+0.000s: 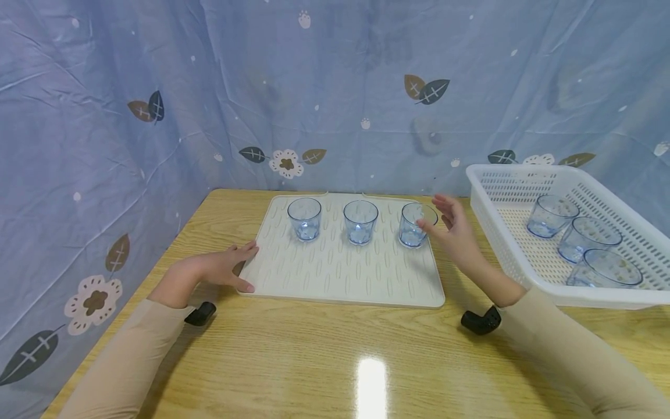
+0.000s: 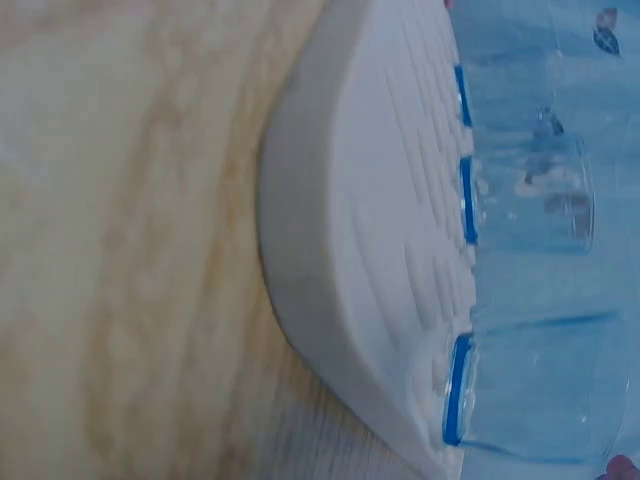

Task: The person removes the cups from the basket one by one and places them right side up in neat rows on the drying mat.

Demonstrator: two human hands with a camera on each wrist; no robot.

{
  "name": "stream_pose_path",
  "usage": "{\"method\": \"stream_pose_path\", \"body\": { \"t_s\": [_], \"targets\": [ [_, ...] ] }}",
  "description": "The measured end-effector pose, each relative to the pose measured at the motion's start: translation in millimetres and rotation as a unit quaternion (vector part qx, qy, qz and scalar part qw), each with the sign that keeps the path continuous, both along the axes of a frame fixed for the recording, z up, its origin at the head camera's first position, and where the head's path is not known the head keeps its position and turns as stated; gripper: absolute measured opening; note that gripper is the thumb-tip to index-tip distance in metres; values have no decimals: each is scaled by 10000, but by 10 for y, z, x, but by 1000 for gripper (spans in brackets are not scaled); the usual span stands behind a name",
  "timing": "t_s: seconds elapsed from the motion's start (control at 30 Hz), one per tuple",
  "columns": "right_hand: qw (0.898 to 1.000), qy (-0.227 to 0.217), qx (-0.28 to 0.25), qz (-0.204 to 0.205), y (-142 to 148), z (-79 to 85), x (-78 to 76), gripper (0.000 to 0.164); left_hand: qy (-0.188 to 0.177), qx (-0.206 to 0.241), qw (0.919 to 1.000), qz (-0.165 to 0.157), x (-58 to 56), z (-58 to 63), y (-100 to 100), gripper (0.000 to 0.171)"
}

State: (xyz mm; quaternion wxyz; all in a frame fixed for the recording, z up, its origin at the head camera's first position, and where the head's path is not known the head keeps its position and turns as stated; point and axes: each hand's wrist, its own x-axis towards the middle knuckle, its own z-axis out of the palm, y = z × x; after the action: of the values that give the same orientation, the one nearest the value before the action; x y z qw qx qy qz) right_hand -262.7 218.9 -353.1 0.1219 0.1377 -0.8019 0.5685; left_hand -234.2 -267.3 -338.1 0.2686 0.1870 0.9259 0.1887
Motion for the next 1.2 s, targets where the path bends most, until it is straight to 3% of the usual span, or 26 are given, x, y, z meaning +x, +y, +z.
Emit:
{"method": "stream_pose_path", "body": {
  "t_s": [0.33, 0.7, 1.0, 1.2],
  "targets": [
    [9973, 507, 63, 535, -79, 196, 221, 61, -35, 39, 10000, 4, 0, 16, -9, 110],
    [9915, 1163, 150, 567, 33, 507, 407, 45, -27, 47, 10000, -50, -12, 2, -16, 110],
    [9878, 1450, 434, 354, 362, 786, 353, 40, -27, 54, 10000, -57, -19, -5, -10, 110],
    [9854, 1630, 487, -110, 589, 927, 254, 37, -73, 66, 9999, -38, -26, -17, -23, 111]
  ]
}}
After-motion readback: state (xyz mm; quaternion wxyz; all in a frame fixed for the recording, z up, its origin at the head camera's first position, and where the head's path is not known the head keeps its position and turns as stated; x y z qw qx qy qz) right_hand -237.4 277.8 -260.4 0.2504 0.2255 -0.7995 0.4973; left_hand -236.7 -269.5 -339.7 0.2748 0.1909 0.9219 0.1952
